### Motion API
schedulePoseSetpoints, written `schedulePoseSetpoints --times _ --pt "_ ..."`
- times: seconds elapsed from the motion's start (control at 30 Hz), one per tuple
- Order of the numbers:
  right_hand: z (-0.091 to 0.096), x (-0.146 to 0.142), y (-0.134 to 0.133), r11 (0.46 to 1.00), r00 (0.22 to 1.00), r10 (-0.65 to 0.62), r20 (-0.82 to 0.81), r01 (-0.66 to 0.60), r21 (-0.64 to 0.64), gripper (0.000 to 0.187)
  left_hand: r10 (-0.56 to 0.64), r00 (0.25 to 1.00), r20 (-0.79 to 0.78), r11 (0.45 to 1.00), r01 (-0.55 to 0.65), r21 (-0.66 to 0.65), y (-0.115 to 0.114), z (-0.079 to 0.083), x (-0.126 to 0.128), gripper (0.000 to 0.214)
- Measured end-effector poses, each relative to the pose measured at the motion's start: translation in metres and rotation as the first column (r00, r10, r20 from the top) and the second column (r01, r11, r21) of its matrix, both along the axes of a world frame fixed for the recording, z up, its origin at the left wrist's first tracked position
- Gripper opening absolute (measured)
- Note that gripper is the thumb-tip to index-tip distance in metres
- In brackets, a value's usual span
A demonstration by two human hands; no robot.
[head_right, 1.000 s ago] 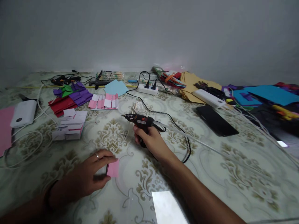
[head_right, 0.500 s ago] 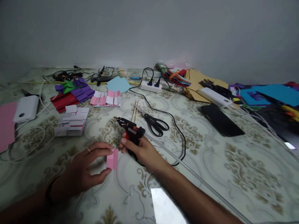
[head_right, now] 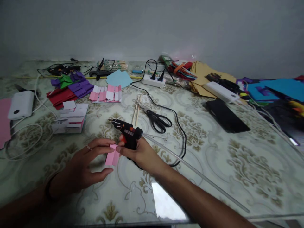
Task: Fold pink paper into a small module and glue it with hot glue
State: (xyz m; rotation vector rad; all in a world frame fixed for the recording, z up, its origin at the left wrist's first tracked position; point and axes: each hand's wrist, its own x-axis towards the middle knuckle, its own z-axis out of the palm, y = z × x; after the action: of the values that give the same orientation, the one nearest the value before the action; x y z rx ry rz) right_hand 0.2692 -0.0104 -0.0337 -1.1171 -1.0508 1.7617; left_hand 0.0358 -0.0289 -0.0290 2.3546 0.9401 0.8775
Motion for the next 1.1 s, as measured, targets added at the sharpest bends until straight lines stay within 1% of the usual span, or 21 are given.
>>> schedulePoseSetpoints --times 0.13,0.3,0.37,0.5,0.57,0.67,0.73,0.77,0.87,0.9,0.93,0.97,1.0,1.07,1.1 --pt "0.000 -0.001 -0.001 1.000 1.000 -0.005 0.012 0.005 -0.001 0.046 0.021 1.000 -0.002 0.999 -0.021 -0.038 0.001 -0.001 0.000 0.042" --pt "0.000 -0.001 -0.001 1.000 0.998 -0.026 0.058 0.025 0.012 0.048 0.048 0.998 0.051 0.995 -0.043 -0.089 0.004 0.005 0.000 0.035" --pt "0.000 -0.001 0.000 1.000 0.999 -0.024 0.036 0.024 0.006 0.047 0.062 0.997 0.047 0.996 -0.059 -0.066 0.004 0.008 0.000 0.031" --pt "0.002 -0.002 -0.001 1.000 0.999 0.008 -0.034 -0.008 0.001 0.045 0.124 0.992 0.035 0.992 -0.125 0.033 0.005 0.009 -0.002 0.024" --pt "0.003 -0.002 -0.001 1.000 0.999 0.021 -0.036 -0.021 0.016 0.043 0.166 0.985 0.041 0.985 -0.168 0.049 0.006 0.008 -0.002 0.021" --pt "0.004 -0.002 -0.002 0.999 0.999 0.030 -0.022 -0.029 0.027 0.045 0.174 0.981 0.089 0.983 -0.179 0.050 0.008 0.007 -0.002 0.016" --pt "0.004 -0.002 -0.002 0.999 0.999 0.033 -0.017 -0.033 0.018 0.047 0.178 0.978 0.108 0.983 -0.181 0.016 0.008 0.006 -0.002 0.013" --pt "0.004 -0.003 -0.002 0.999 0.999 0.035 -0.012 -0.035 0.011 0.047 0.194 0.975 0.109 0.981 -0.193 -0.023 0.008 0.005 -0.001 0.013" --pt "0.004 -0.003 -0.002 1.000 1.000 0.028 0.001 -0.028 0.000 0.046 0.285 0.945 0.163 0.948 -0.252 -0.194 0.006 0.004 -0.001 0.010" --pt "0.004 -0.003 -0.002 1.000 1.000 0.028 0.003 -0.028 0.000 0.046 0.305 0.933 0.189 0.938 -0.261 -0.226 0.006 0.003 -0.001 0.013" --pt "0.005 -0.003 -0.002 1.000 1.000 0.029 0.002 -0.029 0.000 0.045 0.308 0.930 0.199 0.937 -0.261 -0.231 0.006 0.003 -0.001 0.014" --pt "0.005 -0.003 -0.002 1.000 1.000 0.028 -0.001 -0.028 -0.001 0.046 0.294 0.935 0.197 0.945 -0.254 -0.204 0.007 0.003 -0.002 0.014" --pt "0.006 -0.003 -0.003 1.000 1.000 0.027 -0.003 -0.027 -0.003 0.046 0.267 0.950 0.160 0.957 -0.242 -0.160 0.007 0.004 -0.003 0.015" --pt "0.006 -0.004 -0.003 1.000 1.000 0.029 0.000 -0.029 -0.008 0.045 0.211 0.974 0.079 0.976 -0.206 -0.063 0.009 0.005 -0.005 0.022" --pt "0.006 -0.004 -0.003 1.000 1.000 0.029 0.001 -0.029 -0.007 0.045 0.194 0.980 0.054 0.980 -0.192 -0.042 0.010 0.006 -0.006 0.026"
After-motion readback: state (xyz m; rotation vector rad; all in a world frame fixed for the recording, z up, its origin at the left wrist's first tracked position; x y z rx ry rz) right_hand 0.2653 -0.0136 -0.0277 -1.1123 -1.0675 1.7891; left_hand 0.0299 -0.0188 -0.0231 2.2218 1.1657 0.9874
